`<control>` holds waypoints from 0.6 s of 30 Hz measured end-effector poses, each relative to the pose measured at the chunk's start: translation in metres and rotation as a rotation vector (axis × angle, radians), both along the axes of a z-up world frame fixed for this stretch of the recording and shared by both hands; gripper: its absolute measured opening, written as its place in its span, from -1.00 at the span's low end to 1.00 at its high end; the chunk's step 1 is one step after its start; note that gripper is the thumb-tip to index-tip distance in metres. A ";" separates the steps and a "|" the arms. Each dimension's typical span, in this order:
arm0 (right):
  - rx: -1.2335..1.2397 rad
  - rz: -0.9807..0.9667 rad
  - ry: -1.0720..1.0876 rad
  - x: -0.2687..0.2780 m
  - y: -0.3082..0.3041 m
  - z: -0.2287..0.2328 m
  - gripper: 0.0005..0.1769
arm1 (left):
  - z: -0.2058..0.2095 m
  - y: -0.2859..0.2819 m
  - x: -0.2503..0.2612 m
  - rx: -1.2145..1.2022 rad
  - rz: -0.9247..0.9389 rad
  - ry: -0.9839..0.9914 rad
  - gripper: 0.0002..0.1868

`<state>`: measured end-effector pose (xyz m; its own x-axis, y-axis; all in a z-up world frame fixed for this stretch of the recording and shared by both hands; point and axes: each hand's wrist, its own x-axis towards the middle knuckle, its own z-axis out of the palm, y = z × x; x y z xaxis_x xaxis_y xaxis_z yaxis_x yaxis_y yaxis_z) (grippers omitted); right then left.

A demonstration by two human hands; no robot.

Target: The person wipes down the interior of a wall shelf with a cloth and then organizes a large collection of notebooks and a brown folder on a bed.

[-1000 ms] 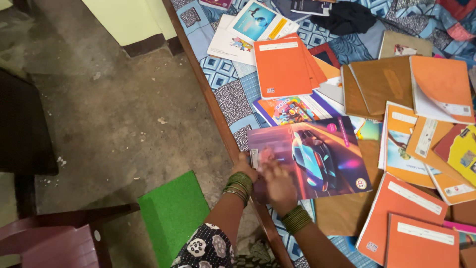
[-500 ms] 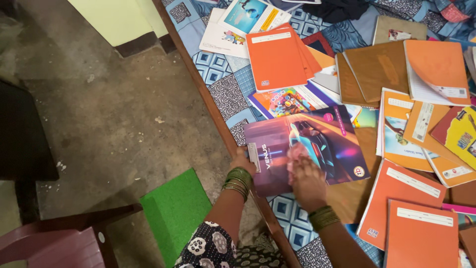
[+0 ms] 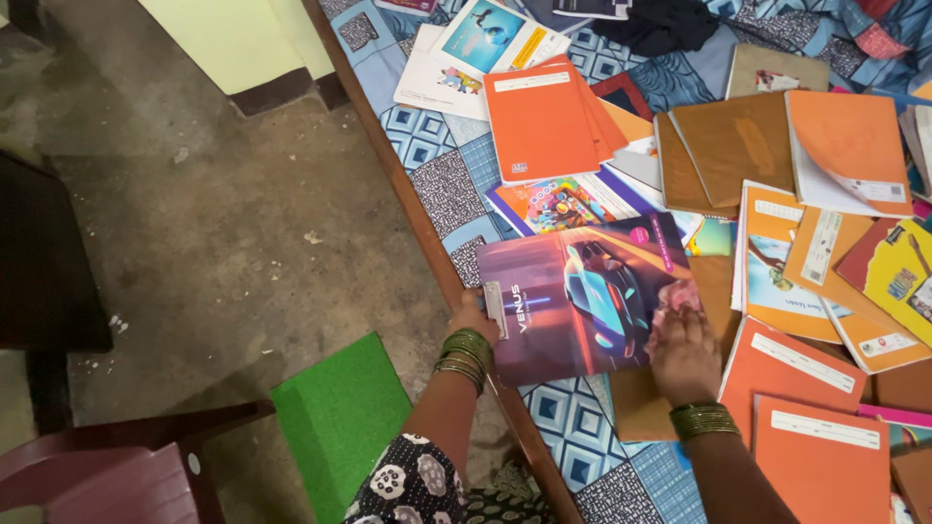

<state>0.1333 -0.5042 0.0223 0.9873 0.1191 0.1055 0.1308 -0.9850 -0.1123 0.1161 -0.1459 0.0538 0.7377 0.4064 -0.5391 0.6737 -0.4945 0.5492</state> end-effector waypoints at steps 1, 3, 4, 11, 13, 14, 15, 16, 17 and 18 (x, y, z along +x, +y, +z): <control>0.016 -0.013 -0.013 0.003 -0.005 -0.002 -0.42 | 0.003 0.000 0.000 0.001 0.006 -0.004 -0.38; -0.006 0.007 -0.059 0.009 -0.019 -0.003 -0.43 | 0.010 -0.001 -0.001 -0.032 0.027 0.019 -0.37; -0.029 0.021 -0.102 0.011 -0.022 -0.005 -0.43 | 0.012 -0.002 -0.002 -0.032 0.033 0.016 -0.37; 0.074 -0.031 0.037 0.026 -0.041 -0.017 -0.38 | 0.015 -0.011 -0.004 0.051 0.012 0.030 -0.37; 0.079 -0.048 0.089 0.030 -0.046 -0.025 -0.30 | 0.018 -0.016 -0.004 0.061 0.013 0.024 -0.38; 0.078 -0.044 0.083 0.033 -0.048 -0.029 -0.30 | 0.020 -0.019 -0.005 0.047 0.054 0.014 -0.39; 0.064 -0.006 0.054 0.036 -0.050 -0.034 -0.29 | 0.023 -0.022 -0.005 0.033 0.093 0.004 -0.39; 0.050 0.031 0.024 0.038 -0.052 -0.038 -0.28 | 0.025 -0.026 -0.004 0.031 0.096 0.000 -0.39; 0.049 0.033 0.020 0.039 -0.054 -0.041 -0.28 | 0.027 -0.030 -0.001 0.023 0.128 0.017 -0.37; 0.045 0.011 0.050 0.040 -0.054 -0.044 -0.27 | 0.027 -0.032 0.001 0.014 0.160 0.034 -0.34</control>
